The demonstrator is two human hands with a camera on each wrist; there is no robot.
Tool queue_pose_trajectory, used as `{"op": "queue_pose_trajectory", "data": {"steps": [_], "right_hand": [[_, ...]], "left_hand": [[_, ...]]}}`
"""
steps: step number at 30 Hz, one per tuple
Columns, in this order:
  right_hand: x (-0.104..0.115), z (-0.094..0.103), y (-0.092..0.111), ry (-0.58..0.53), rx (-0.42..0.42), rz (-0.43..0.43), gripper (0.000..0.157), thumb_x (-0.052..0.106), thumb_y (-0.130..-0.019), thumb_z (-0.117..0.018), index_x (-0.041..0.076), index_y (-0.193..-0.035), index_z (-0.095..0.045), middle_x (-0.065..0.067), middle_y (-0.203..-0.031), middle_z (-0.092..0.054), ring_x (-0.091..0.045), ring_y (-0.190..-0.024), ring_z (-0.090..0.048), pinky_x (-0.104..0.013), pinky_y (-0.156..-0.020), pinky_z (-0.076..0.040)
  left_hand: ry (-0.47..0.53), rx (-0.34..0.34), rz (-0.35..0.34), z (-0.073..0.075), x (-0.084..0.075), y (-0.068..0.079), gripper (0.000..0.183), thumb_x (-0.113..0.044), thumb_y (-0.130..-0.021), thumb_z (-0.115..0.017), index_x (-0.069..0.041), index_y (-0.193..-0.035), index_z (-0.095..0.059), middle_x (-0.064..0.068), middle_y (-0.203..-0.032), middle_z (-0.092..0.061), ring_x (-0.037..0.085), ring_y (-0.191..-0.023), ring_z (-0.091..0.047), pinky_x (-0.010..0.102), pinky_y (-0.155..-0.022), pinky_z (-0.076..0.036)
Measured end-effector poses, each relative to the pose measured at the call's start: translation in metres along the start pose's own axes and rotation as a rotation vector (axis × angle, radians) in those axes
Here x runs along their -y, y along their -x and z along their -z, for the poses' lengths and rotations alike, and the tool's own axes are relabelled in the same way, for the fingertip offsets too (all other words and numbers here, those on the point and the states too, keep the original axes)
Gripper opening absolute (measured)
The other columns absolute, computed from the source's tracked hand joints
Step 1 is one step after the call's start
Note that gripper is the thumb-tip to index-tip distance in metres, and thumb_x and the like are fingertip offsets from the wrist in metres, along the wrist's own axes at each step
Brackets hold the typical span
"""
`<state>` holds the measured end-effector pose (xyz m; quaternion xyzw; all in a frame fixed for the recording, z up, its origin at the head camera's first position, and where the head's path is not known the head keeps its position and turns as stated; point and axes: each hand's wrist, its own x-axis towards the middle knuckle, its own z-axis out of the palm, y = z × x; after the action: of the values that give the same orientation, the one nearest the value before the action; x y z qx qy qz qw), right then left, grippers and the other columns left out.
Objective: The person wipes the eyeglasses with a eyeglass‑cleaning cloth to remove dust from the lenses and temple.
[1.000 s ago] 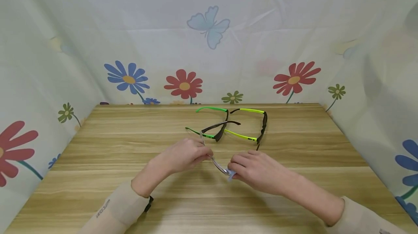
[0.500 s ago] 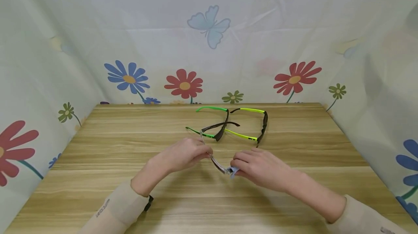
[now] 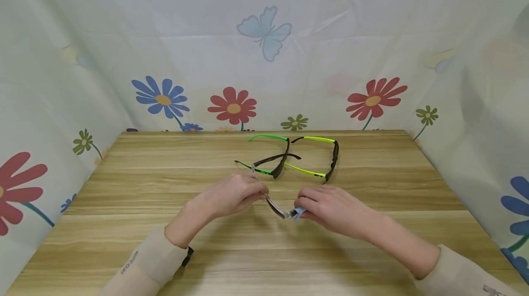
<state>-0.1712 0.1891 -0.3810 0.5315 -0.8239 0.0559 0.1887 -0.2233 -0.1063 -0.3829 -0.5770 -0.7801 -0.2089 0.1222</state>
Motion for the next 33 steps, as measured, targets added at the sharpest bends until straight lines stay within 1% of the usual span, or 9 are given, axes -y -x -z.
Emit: {"op": "queue_pose_trajectory", "data": {"steps": [6, 11, 17, 22, 28, 33], "right_hand": [[-0.004, 0.000, 0.005, 0.004, -0.010, -0.017, 0.027, 0.017, -0.085, -0.085, 0.011, -0.105, -0.067, 0.006, -0.099, -0.059, -0.009, -0.074, -0.054, -0.029, -0.065, -0.052], [-0.008, 0.001, 0.009, -0.011, 0.003, -0.046, 0.027, 0.015, -0.085, -0.085, 0.011, -0.106, -0.067, 0.005, -0.100, -0.060, -0.010, -0.076, -0.058, -0.031, -0.068, -0.055], [-0.012, 0.006, 0.013, -0.024, 0.019, -0.093, 0.027, 0.015, -0.086, -0.085, 0.011, -0.106, -0.068, 0.004, -0.102, -0.061, -0.010, -0.078, -0.059, -0.032, -0.068, -0.056], [-0.016, 0.007, 0.018, -0.029, 0.030, -0.101, 0.026, 0.014, -0.086, -0.084, 0.011, -0.106, -0.069, 0.003, -0.102, -0.060, -0.010, -0.078, -0.059, -0.030, -0.068, -0.056], [-0.022, 0.008, 0.023, -0.044, 0.045, -0.122, 0.027, 0.012, -0.085, -0.085, 0.010, -0.107, -0.070, 0.001, -0.104, -0.062, -0.012, -0.083, -0.062, -0.032, -0.073, -0.058], [-0.025, 0.008, 0.027, -0.047, 0.043, -0.127, 0.027, 0.010, -0.084, -0.085, 0.011, -0.107, -0.069, 0.000, -0.106, -0.063, -0.012, -0.084, -0.063, -0.032, -0.072, -0.058]], "left_hand": [[0.007, 0.000, -0.010, 0.000, 0.001, 0.001, 0.005, -0.008, -0.096, -0.073, -0.008, -0.101, -0.072, -0.002, -0.091, -0.071, 0.009, -0.083, -0.063, 0.022, -0.077, -0.054], [0.012, -0.013, -0.026, 0.001, 0.002, 0.002, 0.006, -0.006, -0.096, -0.073, -0.008, -0.101, -0.072, -0.001, -0.092, -0.072, 0.010, -0.084, -0.064, 0.023, -0.078, -0.054], [0.031, -0.021, -0.034, 0.003, 0.002, 0.003, 0.011, -0.002, -0.092, -0.076, -0.005, -0.102, -0.073, 0.000, -0.095, -0.073, 0.011, -0.087, -0.065, 0.022, -0.080, -0.054], [0.024, -0.014, -0.033, 0.005, 0.001, 0.003, 0.012, -0.002, -0.092, -0.077, -0.005, -0.103, -0.073, 0.000, -0.095, -0.073, 0.011, -0.087, -0.065, 0.022, -0.080, -0.054], [0.015, -0.016, -0.035, 0.005, 0.001, 0.005, 0.012, -0.002, -0.092, -0.077, -0.005, -0.103, -0.073, 0.000, -0.093, -0.072, 0.011, -0.086, -0.064, 0.021, -0.078, -0.054], [0.004, -0.018, -0.042, 0.005, 0.002, 0.006, 0.012, -0.003, -0.092, -0.077, -0.006, -0.103, -0.073, -0.001, -0.093, -0.072, 0.011, -0.085, -0.063, 0.020, -0.077, -0.053]]}}
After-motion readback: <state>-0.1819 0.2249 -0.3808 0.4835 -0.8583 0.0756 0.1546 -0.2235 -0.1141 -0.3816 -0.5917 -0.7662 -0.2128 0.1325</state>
